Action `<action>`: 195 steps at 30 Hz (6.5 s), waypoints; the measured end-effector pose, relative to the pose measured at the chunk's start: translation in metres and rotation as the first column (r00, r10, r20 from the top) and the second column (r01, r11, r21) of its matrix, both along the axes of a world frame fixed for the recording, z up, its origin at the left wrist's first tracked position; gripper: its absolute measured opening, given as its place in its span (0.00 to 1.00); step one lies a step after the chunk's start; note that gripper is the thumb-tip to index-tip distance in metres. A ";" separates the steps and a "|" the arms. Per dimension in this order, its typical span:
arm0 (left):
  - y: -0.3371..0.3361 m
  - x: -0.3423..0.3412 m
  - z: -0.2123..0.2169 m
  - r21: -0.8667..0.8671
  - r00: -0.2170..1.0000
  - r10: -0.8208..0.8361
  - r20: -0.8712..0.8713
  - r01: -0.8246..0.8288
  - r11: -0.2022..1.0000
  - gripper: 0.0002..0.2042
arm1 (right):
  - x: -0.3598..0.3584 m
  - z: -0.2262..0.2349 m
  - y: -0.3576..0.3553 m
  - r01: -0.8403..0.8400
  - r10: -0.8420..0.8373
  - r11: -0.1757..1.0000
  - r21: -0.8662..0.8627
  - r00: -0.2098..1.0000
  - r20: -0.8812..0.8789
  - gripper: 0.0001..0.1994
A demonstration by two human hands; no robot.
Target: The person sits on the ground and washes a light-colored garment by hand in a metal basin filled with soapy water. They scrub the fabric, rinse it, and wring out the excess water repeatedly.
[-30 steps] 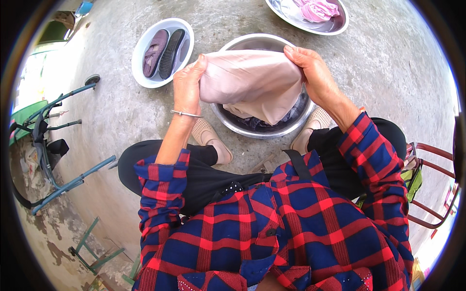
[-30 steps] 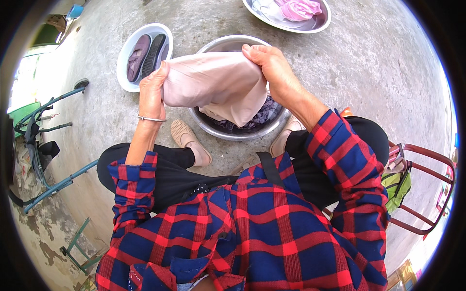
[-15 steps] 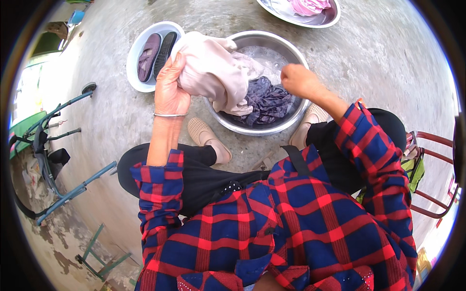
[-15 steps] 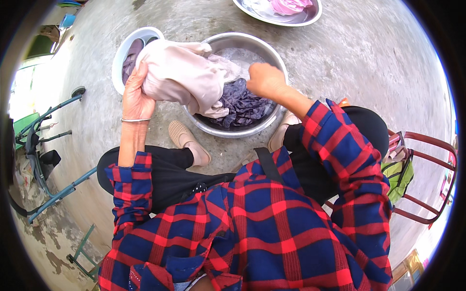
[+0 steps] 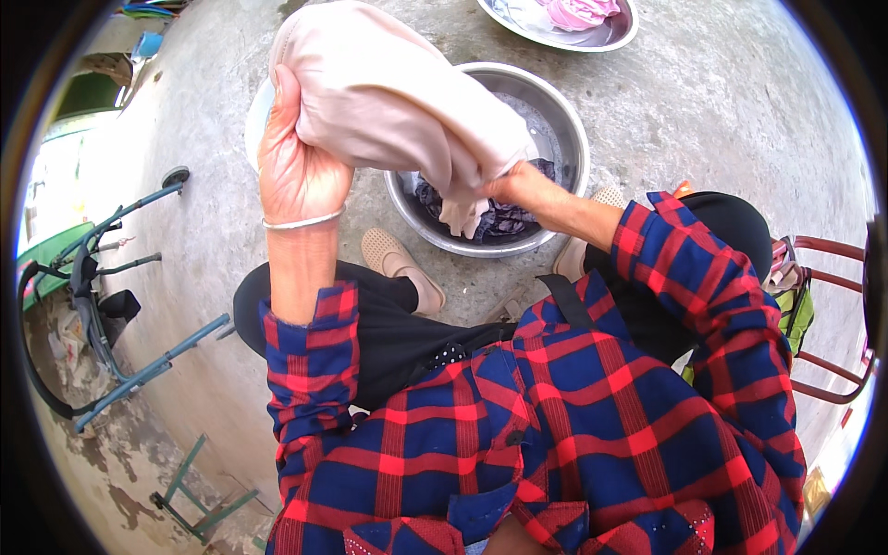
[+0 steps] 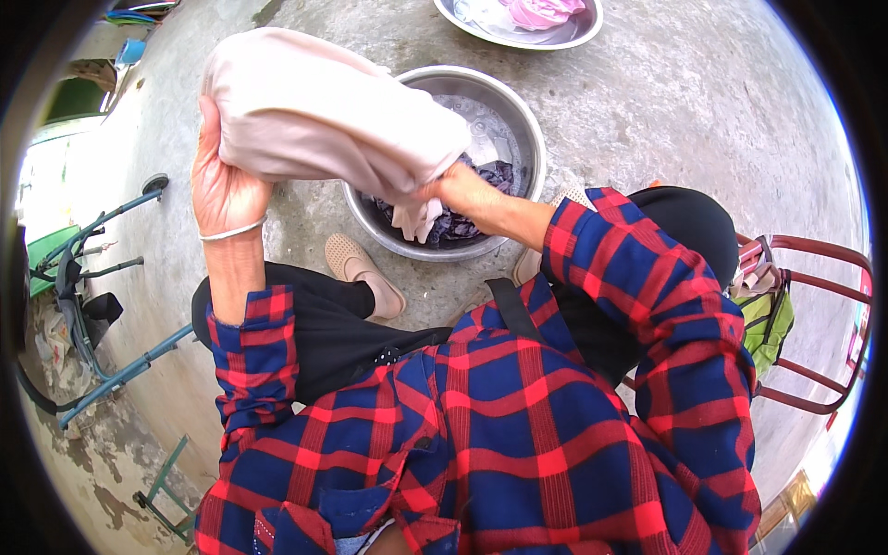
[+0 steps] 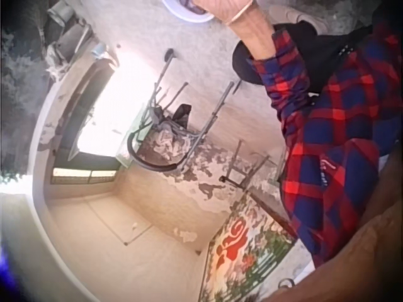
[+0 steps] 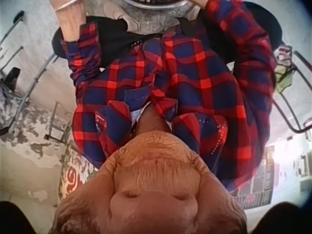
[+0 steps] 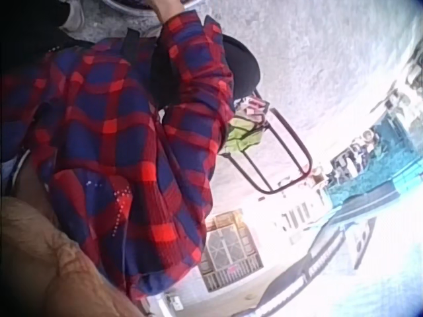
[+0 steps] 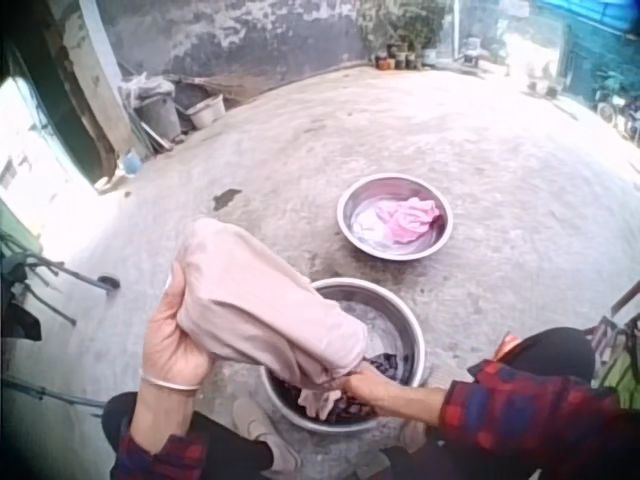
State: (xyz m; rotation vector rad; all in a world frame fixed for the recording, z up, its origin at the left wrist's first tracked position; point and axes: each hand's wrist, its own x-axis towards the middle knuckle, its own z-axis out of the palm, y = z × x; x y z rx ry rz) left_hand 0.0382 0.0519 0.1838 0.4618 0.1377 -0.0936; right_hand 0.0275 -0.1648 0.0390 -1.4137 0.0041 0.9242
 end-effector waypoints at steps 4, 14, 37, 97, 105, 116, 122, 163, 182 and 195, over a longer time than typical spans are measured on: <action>0.012 0.006 -0.028 0.063 0.999 0.048 -0.015 -0.047 0.997 0.19 | 0.013 0.013 -0.014 0.134 -0.122 0.972 0.193 0.990 -0.075 0.18; -0.022 -0.078 -0.187 0.256 0.750 0.114 -0.652 0.076 0.964 0.19 | -0.026 -0.047 -0.048 -0.251 0.144 0.867 -0.431 0.953 -0.266 0.09; -0.011 -0.101 -0.192 0.211 0.831 0.297 -0.470 -0.221 0.952 0.21 | 0.051 -0.147 -0.001 0.632 -0.660 0.748 -0.202 0.674 -0.332 0.07; -0.037 -0.055 -0.072 0.600 1.000 0.021 0.022 -0.030 0.800 0.26 | -0.002 0.048 -0.019 0.482 -0.546 0.787 0.385 0.834 0.071 0.07; -0.025 -0.057 -0.086 0.923 0.982 -0.177 0.067 0.006 0.384 0.13 | -0.006 0.046 -0.019 0.568 -0.626 0.721 0.397 0.780 0.019 0.08; -0.033 -0.067 -0.067 0.738 0.987 -0.053 0.154 -0.079 0.670 0.06 | -0.006 0.035 -0.007 0.455 -0.345 0.812 0.364 0.879 -0.329 0.10; -0.039 -0.056 -0.130 0.382 0.967 0.146 -0.208 -0.057 0.922 0.05 | 0.001 0.028 0.000 0.464 -0.439 0.872 0.157 0.883 -0.168 0.07; -0.031 -0.047 -0.188 0.534 0.917 0.038 -0.397 0.197 0.822 0.10 | -0.009 -0.091 -0.220 0.596 -0.351 -0.074 -0.800 0.735 0.580 0.20; -0.051 -0.017 -0.178 0.576 0.856 0.187 -0.482 0.149 0.804 0.06 | 0.009 -0.197 -0.385 0.167 -0.541 -0.454 -0.875 0.729 0.420 0.11; -0.054 -0.012 -0.178 0.573 0.822 0.267 -0.503 0.086 0.815 0.08 | 0.000 -0.206 -0.413 0.158 -0.512 -0.379 -0.912 0.785 0.349 0.07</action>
